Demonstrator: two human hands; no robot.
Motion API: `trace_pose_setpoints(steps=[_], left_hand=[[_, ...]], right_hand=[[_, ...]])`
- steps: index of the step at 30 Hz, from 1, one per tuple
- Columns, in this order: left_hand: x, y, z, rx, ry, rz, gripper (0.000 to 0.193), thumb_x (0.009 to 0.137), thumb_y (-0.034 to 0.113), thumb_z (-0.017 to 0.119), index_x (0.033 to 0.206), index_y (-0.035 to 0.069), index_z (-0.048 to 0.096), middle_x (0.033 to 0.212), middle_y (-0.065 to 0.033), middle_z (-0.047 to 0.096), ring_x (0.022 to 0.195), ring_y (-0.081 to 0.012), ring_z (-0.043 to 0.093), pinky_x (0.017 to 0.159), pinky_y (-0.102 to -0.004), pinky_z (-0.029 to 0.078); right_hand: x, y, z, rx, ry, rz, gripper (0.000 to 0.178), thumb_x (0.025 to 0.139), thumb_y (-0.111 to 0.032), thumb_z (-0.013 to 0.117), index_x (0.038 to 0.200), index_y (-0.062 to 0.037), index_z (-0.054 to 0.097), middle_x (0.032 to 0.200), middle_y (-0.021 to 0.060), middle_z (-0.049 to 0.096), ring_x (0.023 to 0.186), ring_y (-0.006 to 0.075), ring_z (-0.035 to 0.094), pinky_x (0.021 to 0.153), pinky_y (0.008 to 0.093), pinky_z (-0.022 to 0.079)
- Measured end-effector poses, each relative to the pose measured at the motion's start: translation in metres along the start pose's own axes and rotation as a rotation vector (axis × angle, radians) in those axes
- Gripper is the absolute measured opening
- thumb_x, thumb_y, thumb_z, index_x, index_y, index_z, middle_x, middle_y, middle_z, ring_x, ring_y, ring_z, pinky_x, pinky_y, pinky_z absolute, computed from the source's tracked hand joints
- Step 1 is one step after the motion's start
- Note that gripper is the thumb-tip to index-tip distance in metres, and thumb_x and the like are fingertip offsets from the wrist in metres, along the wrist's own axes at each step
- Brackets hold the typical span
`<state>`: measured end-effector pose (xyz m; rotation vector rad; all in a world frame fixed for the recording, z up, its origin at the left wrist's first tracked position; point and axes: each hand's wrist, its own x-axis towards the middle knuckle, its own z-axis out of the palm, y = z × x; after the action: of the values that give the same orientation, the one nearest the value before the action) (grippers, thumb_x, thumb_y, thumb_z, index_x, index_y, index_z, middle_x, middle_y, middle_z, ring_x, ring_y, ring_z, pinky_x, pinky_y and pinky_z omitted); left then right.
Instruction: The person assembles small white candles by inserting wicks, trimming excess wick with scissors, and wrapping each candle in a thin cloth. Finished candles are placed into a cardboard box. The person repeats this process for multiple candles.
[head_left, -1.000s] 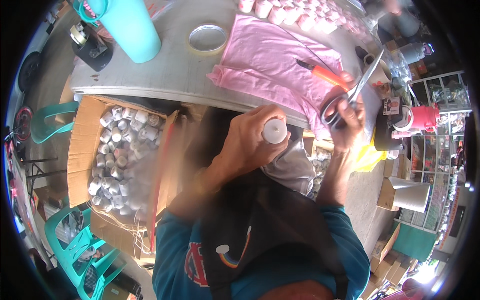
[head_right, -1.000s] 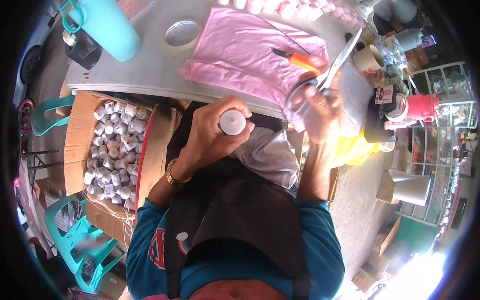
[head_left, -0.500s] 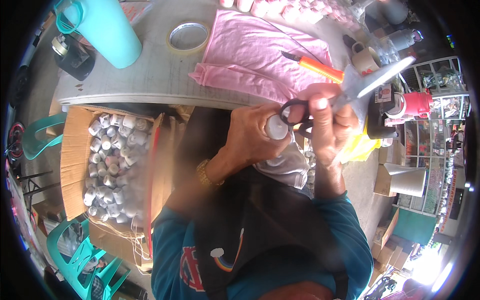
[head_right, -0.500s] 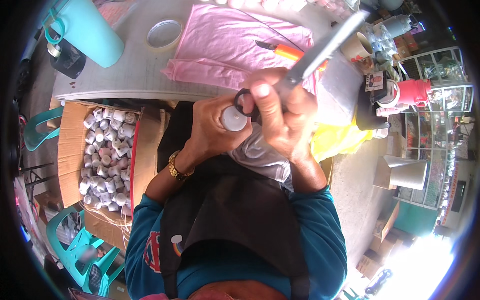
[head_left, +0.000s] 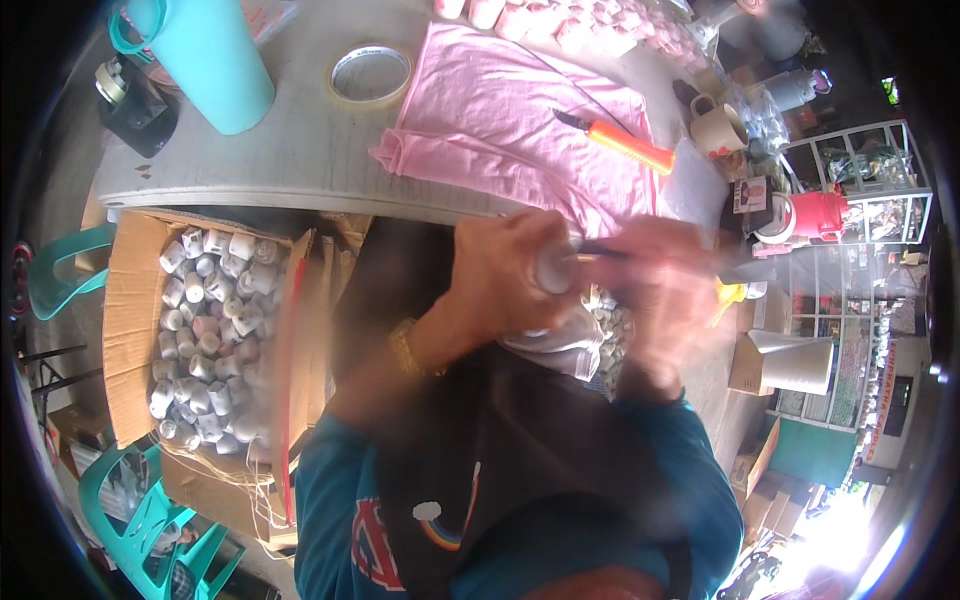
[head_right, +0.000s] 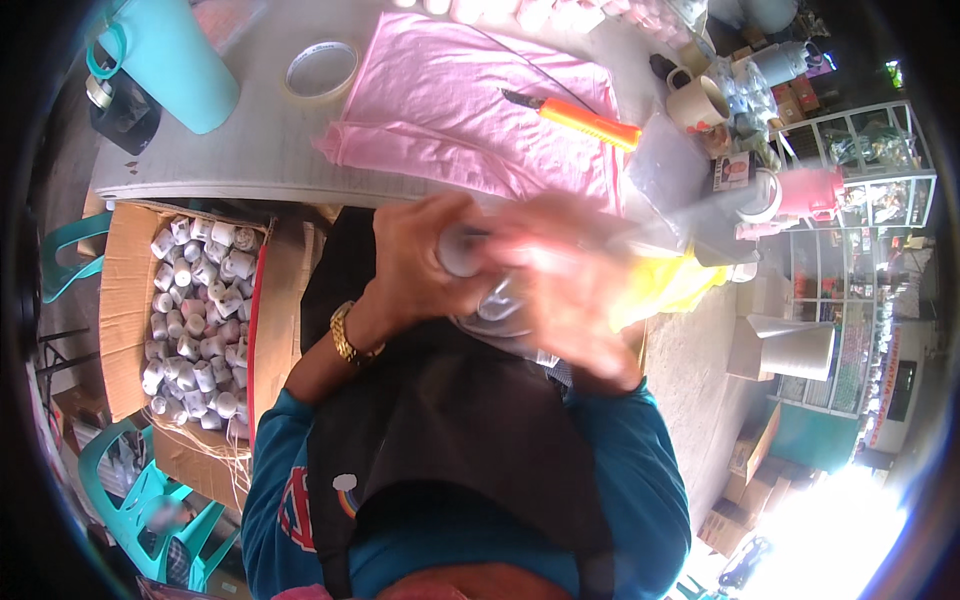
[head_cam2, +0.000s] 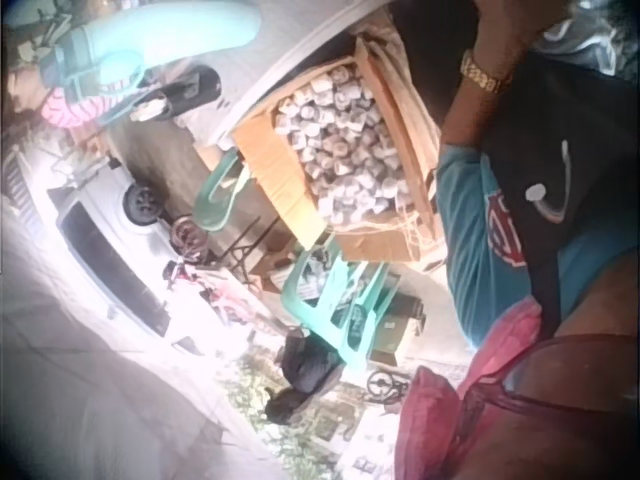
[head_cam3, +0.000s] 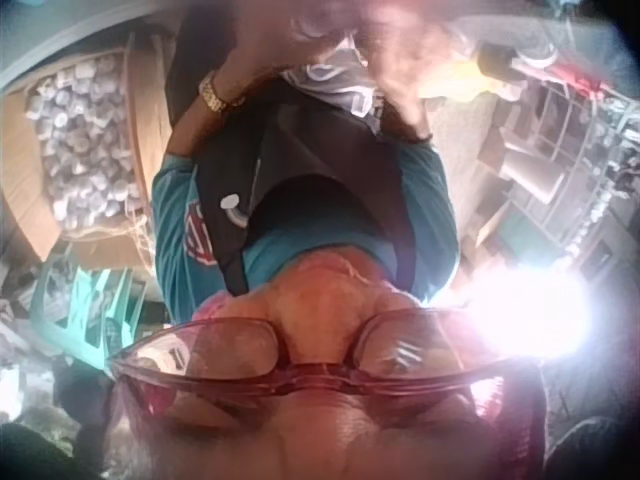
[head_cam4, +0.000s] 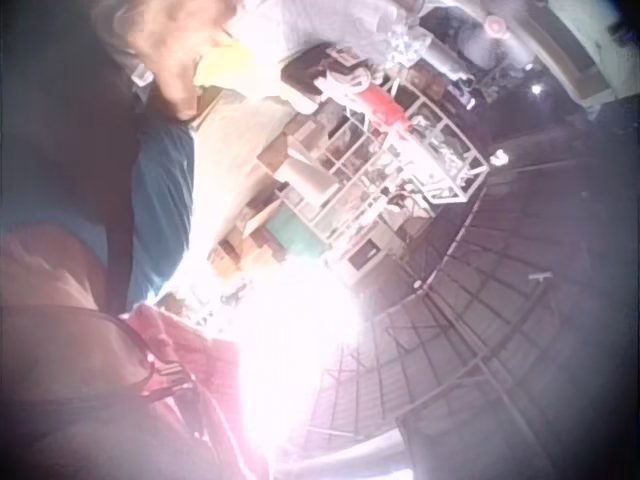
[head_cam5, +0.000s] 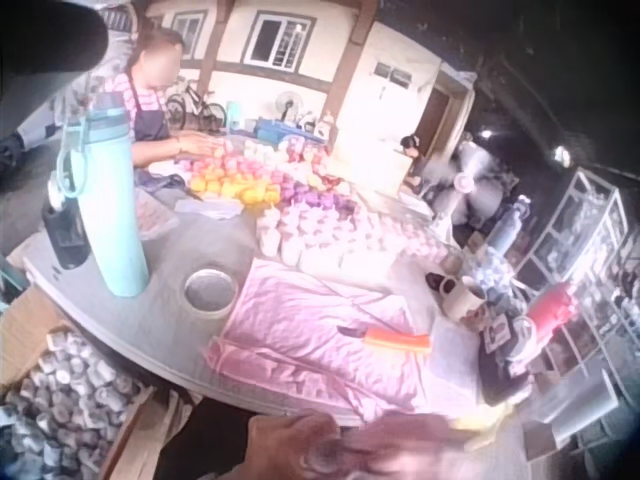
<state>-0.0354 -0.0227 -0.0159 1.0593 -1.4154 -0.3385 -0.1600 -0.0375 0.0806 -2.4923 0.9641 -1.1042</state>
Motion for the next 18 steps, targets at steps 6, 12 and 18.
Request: trace_pose_setpoints(steps=[6, 12, 18], left_hand=[[0.006, -0.003, 0.002, 0.034, 0.025, -0.018, 0.022, 0.059, 0.015, 0.076, 0.070, 0.007, 0.059, 0.063, -0.0096, 0.057, 0.054, -0.0306, 0.058, 0.051, -0.0340, 0.046], [0.006, -0.001, 0.002, 0.022, 0.018, 0.007, 0.017, 0.061, 0.009, 0.073, 0.068, 0.006, 0.058, 0.062, -0.0086, 0.057, 0.054, -0.0275, 0.060, 0.051, -0.0332, 0.047], [0.012, 0.000, 0.000, -0.084, -0.115, -0.053, 0.021, 0.063, 0.019, 0.075, 0.070, 0.007, 0.059, 0.066, -0.0108, 0.060, 0.060, -0.0307, 0.061, 0.055, -0.0376, 0.047]], right_hand=[[0.003, -0.001, -0.007, 0.386, 0.410, -0.251, 0.025, 0.097, -0.026, 0.051, 0.089, -0.0048, 0.062, 0.059, 0.0013, 0.053, 0.049, 0.0139, 0.054, 0.053, 0.0245, 0.046], [-0.005, 0.014, -0.001, 0.078, 0.193, -0.124, 0.020, 0.091, -0.017, 0.056, 0.085, 0.0008, 0.064, 0.084, 0.0091, 0.069, 0.057, 0.0171, 0.056, 0.056, 0.0332, 0.047], [-0.015, 0.025, -0.005, 0.070, 0.181, -0.114, 0.030, 0.095, -0.026, 0.053, 0.081, -0.0008, 0.059, 0.071, 0.0134, 0.063, 0.061, 0.0207, 0.061, 0.055, 0.0328, 0.049]])
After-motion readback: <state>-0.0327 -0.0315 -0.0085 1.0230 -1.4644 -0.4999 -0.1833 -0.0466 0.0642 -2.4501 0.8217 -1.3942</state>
